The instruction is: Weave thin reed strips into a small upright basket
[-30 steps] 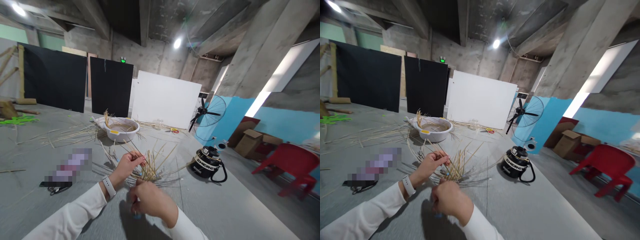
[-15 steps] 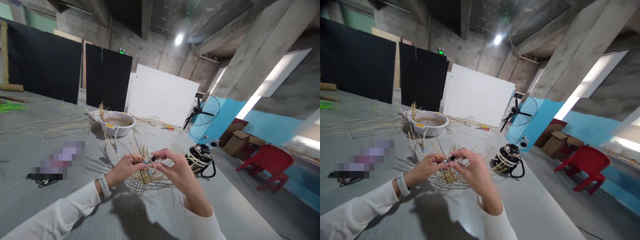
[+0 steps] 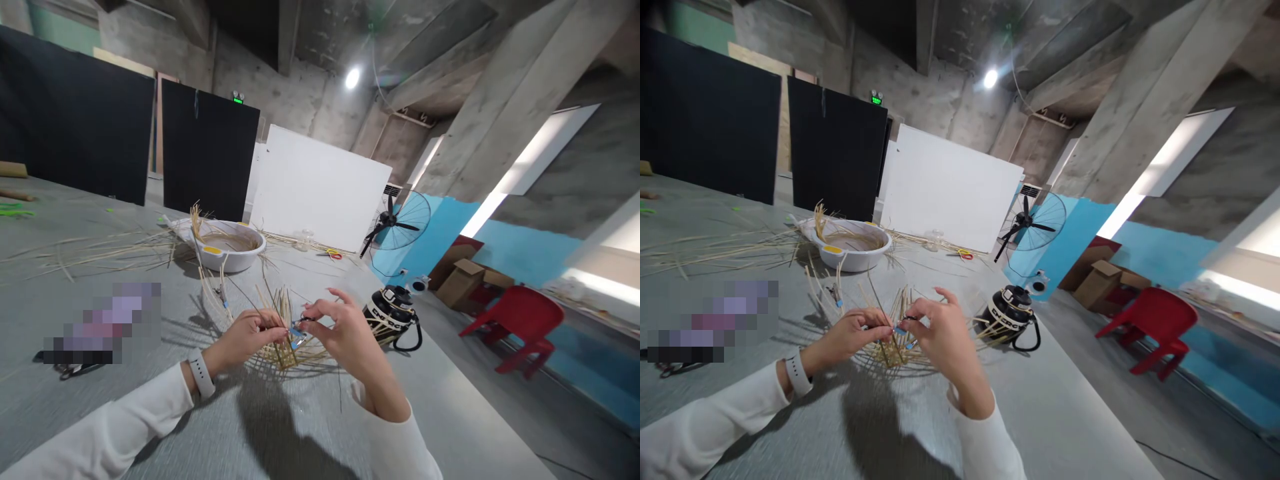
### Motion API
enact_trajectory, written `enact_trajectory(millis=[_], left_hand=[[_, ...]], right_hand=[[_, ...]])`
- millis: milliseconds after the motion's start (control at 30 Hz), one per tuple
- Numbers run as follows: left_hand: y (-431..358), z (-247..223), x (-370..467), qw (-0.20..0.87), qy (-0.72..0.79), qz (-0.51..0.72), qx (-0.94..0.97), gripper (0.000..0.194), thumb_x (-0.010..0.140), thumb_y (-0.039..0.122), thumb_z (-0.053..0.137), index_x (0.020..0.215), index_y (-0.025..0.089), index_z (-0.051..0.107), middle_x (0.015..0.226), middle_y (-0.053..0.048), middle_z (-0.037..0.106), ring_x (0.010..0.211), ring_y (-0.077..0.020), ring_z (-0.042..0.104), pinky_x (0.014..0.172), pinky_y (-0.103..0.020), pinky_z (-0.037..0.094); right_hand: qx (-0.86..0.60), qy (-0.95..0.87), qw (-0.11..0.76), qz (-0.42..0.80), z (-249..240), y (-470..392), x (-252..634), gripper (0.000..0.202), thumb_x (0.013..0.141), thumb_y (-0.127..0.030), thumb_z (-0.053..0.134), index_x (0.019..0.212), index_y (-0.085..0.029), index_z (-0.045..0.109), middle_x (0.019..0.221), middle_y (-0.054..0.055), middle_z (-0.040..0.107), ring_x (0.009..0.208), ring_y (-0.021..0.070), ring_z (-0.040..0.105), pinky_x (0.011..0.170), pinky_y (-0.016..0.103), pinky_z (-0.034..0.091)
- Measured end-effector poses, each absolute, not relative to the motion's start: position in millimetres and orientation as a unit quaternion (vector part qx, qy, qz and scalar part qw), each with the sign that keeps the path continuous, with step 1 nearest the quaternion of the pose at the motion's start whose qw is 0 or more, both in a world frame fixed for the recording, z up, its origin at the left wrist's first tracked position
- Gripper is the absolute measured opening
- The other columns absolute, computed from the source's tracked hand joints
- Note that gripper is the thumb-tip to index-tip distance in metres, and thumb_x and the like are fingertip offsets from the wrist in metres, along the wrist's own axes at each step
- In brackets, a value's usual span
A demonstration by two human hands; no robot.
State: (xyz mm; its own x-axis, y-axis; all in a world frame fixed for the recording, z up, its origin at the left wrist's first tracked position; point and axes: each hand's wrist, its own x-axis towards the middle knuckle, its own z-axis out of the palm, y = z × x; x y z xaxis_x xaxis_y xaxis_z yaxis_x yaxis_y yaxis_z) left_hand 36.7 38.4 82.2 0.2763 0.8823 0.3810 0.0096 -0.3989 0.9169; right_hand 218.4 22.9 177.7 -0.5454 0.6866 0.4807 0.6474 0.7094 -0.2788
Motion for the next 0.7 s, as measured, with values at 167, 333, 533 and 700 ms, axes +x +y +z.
enact_trajectory(millis=[167,333,533,700], left_hand=[[36.6,82.8,38.2,0.421,0.339,0.505,0.672,0.021,0.079,0.033,0.059,0.069,0.017,0.069,0.071,-0.004,0.066,0.067,-0.0162,0.063,0.066,-0.026,0.05],[34.9,83.6,40.7,0.43,0.326,0.523,0.66,0.022,0.078,0.032,0.06,0.065,0.016,0.067,0.067,-0.003,0.062,0.062,-0.0143,0.06,0.06,-0.024,0.048],[34.1,80.5,42.4,0.472,0.346,0.51,0.63,0.018,0.077,0.032,0.061,0.076,0.016,0.067,0.065,-0.001,0.062,0.057,-0.0123,0.059,0.051,-0.02,0.046],[31.9,79.7,43.1,0.474,0.359,0.504,0.626,0.02,0.078,0.035,0.061,0.079,0.016,0.066,0.07,-0.002,0.064,0.06,-0.0132,0.061,0.052,-0.021,0.049]], right_hand=[[-0.392,-0.884,0.253,0.018,178.8,23.7,222.2,0.006,0.079,-0.021,0.066,0.073,-0.02,0.063,0.071,-0.004,0.069,0.068,0.0119,0.064,0.105,0.043,0.027],[-0.386,-0.899,0.205,0.007,176.0,24.2,219.0,0.005,0.079,-0.022,0.066,0.075,-0.019,0.065,0.07,-0.003,0.069,0.065,0.0111,0.063,0.105,0.041,0.024],[-0.383,-0.904,0.192,0.004,170.6,26.2,214.2,0.006,0.079,-0.022,0.067,0.074,-0.019,0.064,0.069,-0.004,0.069,0.064,0.0111,0.062,0.103,0.04,0.024],[-0.39,-0.904,0.174,0.009,170.6,27.1,214.5,0.006,0.079,-0.025,0.067,0.078,-0.02,0.064,0.07,-0.003,0.069,0.067,0.0119,0.064,0.103,0.04,0.025]])
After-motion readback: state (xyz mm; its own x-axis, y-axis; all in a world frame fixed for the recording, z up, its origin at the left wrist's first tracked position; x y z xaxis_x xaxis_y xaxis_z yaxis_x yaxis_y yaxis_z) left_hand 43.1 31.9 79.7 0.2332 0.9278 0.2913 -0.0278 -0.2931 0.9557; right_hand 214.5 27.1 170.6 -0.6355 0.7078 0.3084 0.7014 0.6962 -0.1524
